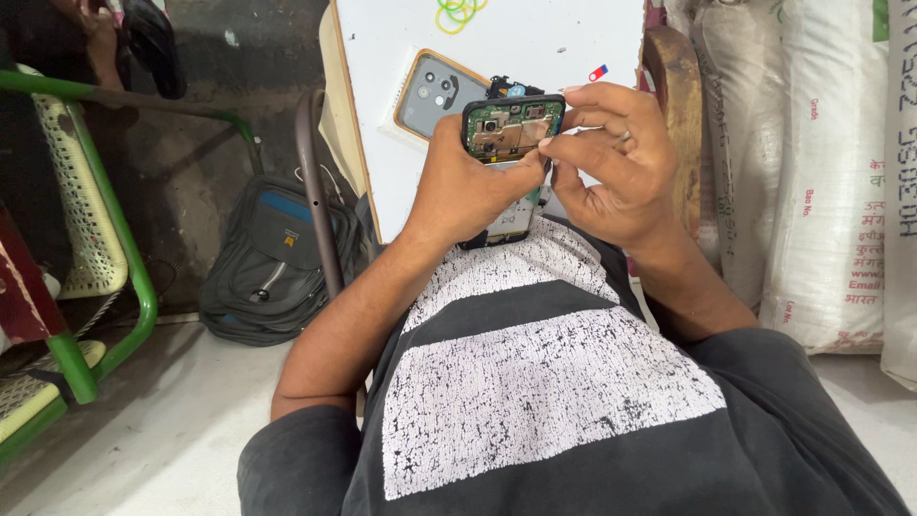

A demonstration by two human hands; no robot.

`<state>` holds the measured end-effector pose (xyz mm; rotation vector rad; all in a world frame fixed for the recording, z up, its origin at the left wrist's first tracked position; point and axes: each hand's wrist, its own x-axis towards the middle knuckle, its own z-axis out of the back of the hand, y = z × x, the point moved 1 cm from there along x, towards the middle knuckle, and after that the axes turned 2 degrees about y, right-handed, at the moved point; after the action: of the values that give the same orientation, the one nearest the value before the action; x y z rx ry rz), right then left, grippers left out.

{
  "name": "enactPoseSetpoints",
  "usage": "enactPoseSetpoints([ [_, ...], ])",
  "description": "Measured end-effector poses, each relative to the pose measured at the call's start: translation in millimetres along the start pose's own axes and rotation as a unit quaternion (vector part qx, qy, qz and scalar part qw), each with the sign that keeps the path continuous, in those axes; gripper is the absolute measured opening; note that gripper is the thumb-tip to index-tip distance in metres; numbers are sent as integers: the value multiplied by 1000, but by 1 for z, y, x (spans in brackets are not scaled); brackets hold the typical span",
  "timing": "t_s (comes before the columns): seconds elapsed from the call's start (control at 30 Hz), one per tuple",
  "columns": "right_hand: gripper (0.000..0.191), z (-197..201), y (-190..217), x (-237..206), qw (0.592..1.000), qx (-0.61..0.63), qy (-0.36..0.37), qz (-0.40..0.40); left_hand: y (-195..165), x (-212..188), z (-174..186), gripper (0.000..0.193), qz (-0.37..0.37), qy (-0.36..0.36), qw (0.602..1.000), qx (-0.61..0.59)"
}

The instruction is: The person reassembles a disassembled smartphone. They place the camera module onto the mainboard, use scissors to trim a ribbon cable, and then fit the metal shielding frame and back cover onto the device.

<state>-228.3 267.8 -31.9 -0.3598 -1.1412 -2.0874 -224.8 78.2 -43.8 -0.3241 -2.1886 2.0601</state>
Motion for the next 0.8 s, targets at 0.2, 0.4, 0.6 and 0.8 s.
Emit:
enactPoseSetpoints([
  [0.2, 15, -2, -1, 0, 1000, -21, -5, 7, -1, 0, 1, 20, -5, 0, 1000, -3],
  [0.4, 15, -3, -2, -3, 1000, -9, -12, -14, 2, 0, 2, 20, -1, -4, 1000, -10],
  [0.6, 16, -3, -9, -2, 999, 29, -12, -20, 4, 2, 5, 22, 0, -3, 1000, -11],
  [0.8, 18, -4, -12, -6, 999, 26, -18, -27, 1, 3, 5, 23, 11, 0, 1000, -10],
])
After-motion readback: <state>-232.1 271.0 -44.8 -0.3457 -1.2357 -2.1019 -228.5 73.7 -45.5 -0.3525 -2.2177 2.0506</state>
